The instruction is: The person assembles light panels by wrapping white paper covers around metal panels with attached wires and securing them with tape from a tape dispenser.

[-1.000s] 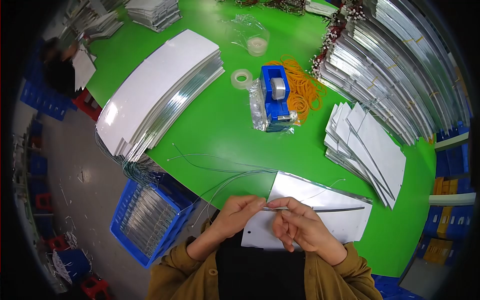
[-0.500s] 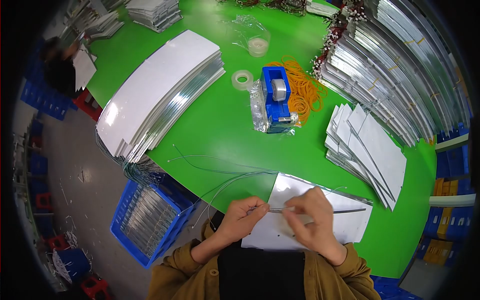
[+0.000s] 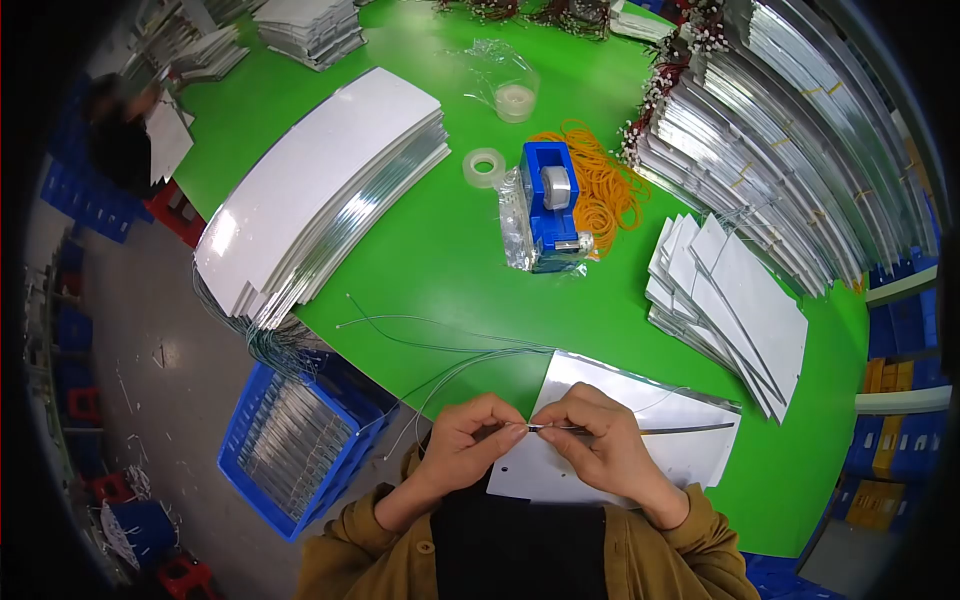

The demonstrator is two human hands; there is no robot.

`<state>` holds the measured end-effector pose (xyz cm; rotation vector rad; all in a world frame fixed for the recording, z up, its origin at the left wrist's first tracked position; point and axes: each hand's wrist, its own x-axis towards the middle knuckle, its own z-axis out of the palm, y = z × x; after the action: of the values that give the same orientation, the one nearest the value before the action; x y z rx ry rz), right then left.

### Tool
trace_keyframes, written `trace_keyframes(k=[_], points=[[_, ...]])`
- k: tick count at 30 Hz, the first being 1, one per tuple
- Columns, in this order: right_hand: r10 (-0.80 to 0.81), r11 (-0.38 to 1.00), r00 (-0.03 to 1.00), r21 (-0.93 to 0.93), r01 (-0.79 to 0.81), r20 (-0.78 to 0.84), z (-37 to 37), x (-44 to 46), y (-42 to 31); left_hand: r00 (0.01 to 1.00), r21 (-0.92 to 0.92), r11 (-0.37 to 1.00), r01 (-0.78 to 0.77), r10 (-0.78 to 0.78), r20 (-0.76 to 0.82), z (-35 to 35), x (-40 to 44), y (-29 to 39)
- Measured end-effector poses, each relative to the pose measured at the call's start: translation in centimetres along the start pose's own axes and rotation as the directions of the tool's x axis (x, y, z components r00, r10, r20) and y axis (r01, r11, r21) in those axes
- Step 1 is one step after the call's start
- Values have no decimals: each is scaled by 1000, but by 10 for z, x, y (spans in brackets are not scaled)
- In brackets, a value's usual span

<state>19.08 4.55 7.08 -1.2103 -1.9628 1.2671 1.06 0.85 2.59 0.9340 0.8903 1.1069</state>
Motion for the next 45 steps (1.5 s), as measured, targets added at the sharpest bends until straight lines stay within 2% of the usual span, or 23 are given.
trace_keyframes(k=[5,7,9,10,14,16,17,19,20,24,30,35,39,45], points=[[-30,983,982,-170,63,189,-22,6,-20,996,30,996,-85,86,-24,5,-2,7],[-45,971,973,-221,96,225,-39,7,-29,977,55,990,-131,139,-162,9,3,10],[-159,914,965,-337,224,210,-53,7,-34,935,86,981,-172,190,-299,12,6,12],[-160,913,964,-339,225,211,-57,7,-40,935,84,981,-174,191,-299,13,7,12],[-250,689,967,-711,142,-50,-68,4,-58,954,23,987,-156,157,-255,14,12,11],[-324,708,945,-653,270,39,-42,1,-43,966,48,992,-117,125,-225,10,7,3],[-323,709,946,-653,269,38,-24,-2,-36,976,76,994,-79,93,-196,7,3,-3],[-218,885,974,-433,172,-57,5,-9,-20,990,134,991,-6,25,-141,3,-2,-12],[-216,886,975,-430,173,-55,9,-9,-12,989,134,991,-3,22,-144,3,-2,-12],[-182,956,975,-254,146,-124,21,-9,9,986,-101,995,12,-29,-164,8,1,-13],[-187,955,975,-256,152,-121,20,-6,11,989,71,994,81,-71,-132,13,1,-11],[-231,930,966,-319,182,-121,15,-6,5,986,174,984,40,-10,-168,15,4,-11],[-334,836,941,-480,265,-63,5,0,-4,982,254,961,-107,143,-125,15,5,-15],[-354,816,934,-503,285,-43,3,16,1,980,165,973,-162,179,-92,12,3,-18]])
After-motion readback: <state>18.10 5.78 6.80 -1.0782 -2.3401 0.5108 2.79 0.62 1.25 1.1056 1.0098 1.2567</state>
